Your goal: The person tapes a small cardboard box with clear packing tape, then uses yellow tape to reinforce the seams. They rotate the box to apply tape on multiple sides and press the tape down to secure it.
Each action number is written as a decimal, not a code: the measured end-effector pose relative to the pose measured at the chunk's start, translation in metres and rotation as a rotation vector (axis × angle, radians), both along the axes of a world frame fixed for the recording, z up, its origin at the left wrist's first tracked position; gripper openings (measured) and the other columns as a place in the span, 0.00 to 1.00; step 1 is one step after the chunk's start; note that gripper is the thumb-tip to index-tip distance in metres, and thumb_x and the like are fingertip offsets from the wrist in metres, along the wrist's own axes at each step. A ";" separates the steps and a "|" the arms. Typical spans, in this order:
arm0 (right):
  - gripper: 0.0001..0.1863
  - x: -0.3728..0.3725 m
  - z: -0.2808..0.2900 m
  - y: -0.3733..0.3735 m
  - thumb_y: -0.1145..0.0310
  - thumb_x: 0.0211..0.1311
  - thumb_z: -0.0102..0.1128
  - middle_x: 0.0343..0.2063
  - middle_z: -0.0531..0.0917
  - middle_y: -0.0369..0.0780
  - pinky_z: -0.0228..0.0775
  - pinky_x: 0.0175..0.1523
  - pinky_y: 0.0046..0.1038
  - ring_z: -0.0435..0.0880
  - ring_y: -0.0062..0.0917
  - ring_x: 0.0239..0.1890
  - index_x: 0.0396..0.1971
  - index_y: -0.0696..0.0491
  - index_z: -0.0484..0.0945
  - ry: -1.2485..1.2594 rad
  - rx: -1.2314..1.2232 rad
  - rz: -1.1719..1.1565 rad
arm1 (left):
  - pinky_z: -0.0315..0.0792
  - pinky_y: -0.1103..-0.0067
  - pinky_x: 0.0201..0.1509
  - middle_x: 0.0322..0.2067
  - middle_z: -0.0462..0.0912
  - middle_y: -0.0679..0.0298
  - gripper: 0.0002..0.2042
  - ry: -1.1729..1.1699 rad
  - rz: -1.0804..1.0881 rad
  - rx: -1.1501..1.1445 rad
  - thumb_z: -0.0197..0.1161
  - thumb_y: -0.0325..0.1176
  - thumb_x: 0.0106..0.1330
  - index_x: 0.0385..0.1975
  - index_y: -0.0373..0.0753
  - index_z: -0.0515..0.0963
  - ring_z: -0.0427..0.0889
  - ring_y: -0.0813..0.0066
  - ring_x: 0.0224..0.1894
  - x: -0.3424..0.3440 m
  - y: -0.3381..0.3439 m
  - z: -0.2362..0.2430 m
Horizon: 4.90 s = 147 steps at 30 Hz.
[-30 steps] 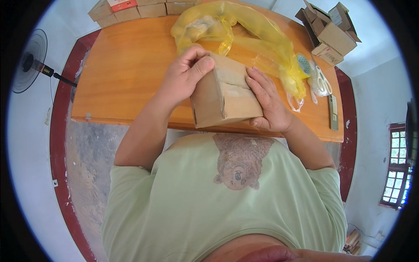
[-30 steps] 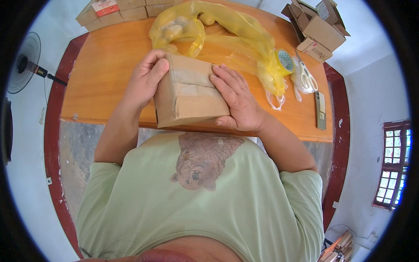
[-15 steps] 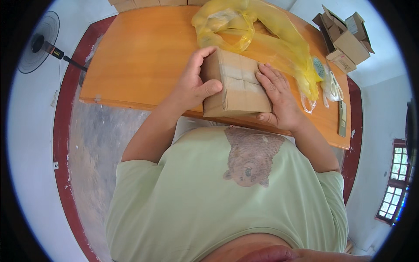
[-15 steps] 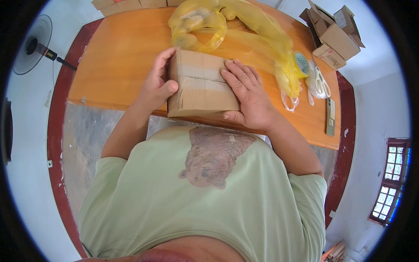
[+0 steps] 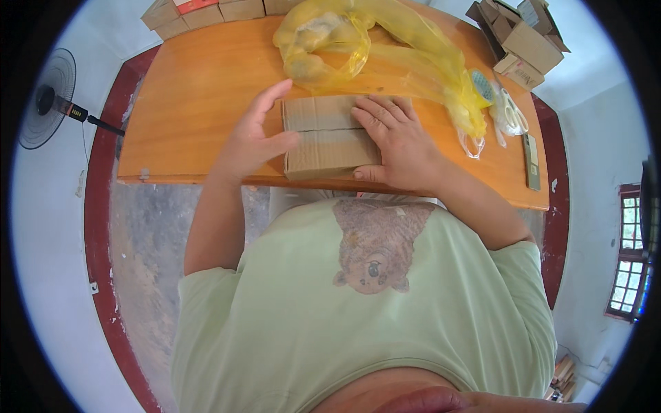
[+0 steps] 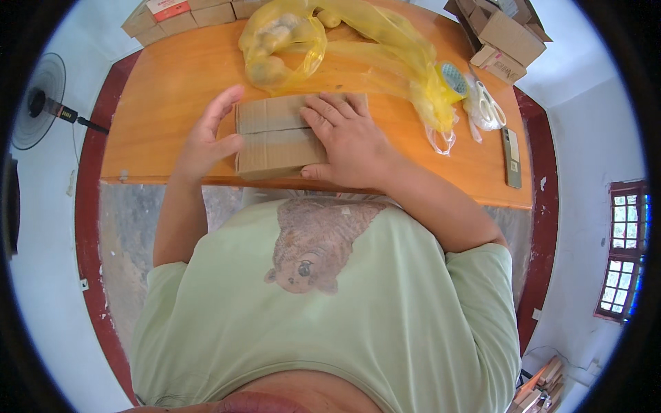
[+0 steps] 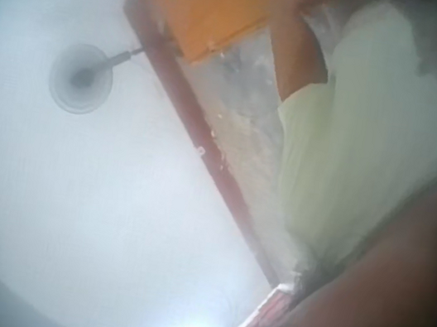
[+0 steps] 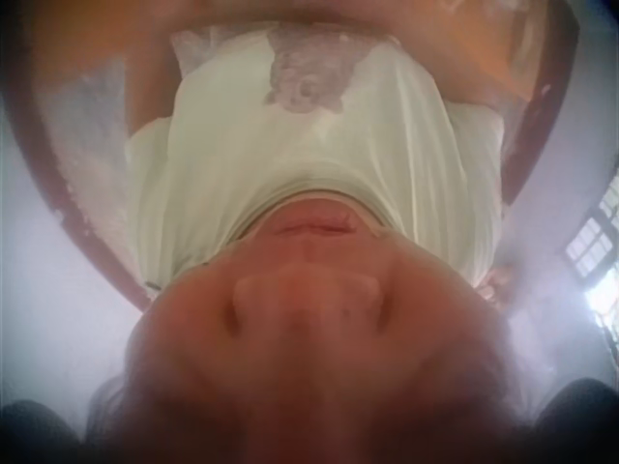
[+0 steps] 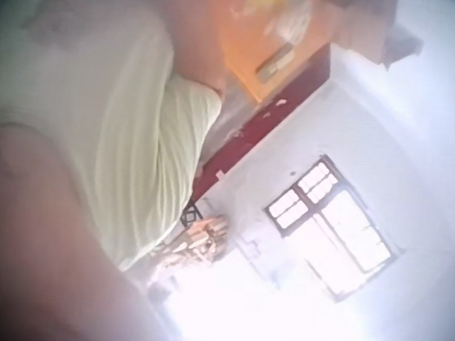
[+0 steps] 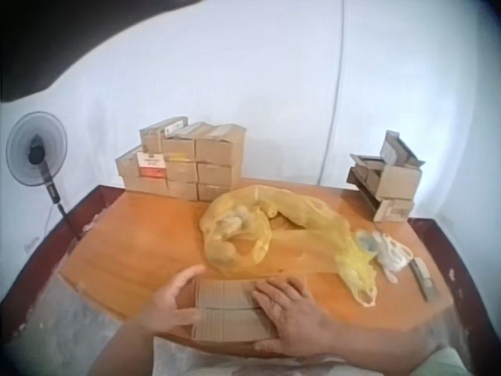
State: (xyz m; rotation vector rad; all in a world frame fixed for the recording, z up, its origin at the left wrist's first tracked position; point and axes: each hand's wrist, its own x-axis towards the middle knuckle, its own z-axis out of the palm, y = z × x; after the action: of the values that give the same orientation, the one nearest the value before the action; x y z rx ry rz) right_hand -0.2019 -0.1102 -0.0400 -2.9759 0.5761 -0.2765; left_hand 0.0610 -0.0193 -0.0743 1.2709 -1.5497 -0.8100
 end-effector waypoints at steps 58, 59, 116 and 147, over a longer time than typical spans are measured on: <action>0.64 -0.082 -0.037 -0.057 0.47 0.38 0.74 0.66 0.52 0.50 0.47 0.68 0.37 0.53 0.41 0.67 0.68 0.56 0.38 -0.373 0.946 -0.018 | 0.52 0.63 0.66 0.60 0.62 0.51 0.45 -0.603 -0.015 -0.069 0.72 0.41 0.33 0.59 0.41 0.63 0.58 0.52 0.63 -0.050 -0.009 0.033; 0.64 -0.082 -0.036 -0.058 0.48 0.40 0.74 0.66 0.52 0.48 0.47 0.68 0.36 0.54 0.38 0.67 0.68 0.55 0.38 -0.439 1.136 -0.021 | 0.53 0.64 0.66 0.60 0.62 0.51 0.46 -0.555 -0.020 -0.099 0.72 0.41 0.32 0.59 0.41 0.63 0.58 0.52 0.63 -0.043 -0.008 0.029; 0.10 -0.057 0.045 -0.008 0.66 0.56 0.57 0.19 0.77 0.34 0.63 0.24 0.19 0.71 0.15 0.20 0.27 0.58 0.80 -0.436 1.077 -0.470 | 0.54 0.57 0.62 0.60 0.59 0.45 0.48 -0.489 -0.167 -0.538 0.78 0.45 0.30 0.58 0.40 0.62 0.59 0.45 0.60 -0.112 -0.012 0.062; 0.08 -0.056 0.044 -0.011 0.67 0.49 0.64 0.17 0.76 0.31 0.55 0.16 0.16 0.66 0.11 0.14 0.25 0.55 0.79 -0.424 1.235 -0.506 | 0.56 0.58 0.60 0.59 0.59 0.45 0.29 -0.566 -0.164 -0.515 0.76 0.45 0.30 0.40 0.52 0.79 0.61 0.43 0.58 -0.116 -0.008 0.071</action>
State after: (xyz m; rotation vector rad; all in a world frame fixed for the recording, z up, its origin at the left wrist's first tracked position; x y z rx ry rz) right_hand -0.2581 -0.1212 0.0037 -1.5188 0.9568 -0.3782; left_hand -0.0550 -0.0276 -0.0032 1.0346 -2.1586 -0.1070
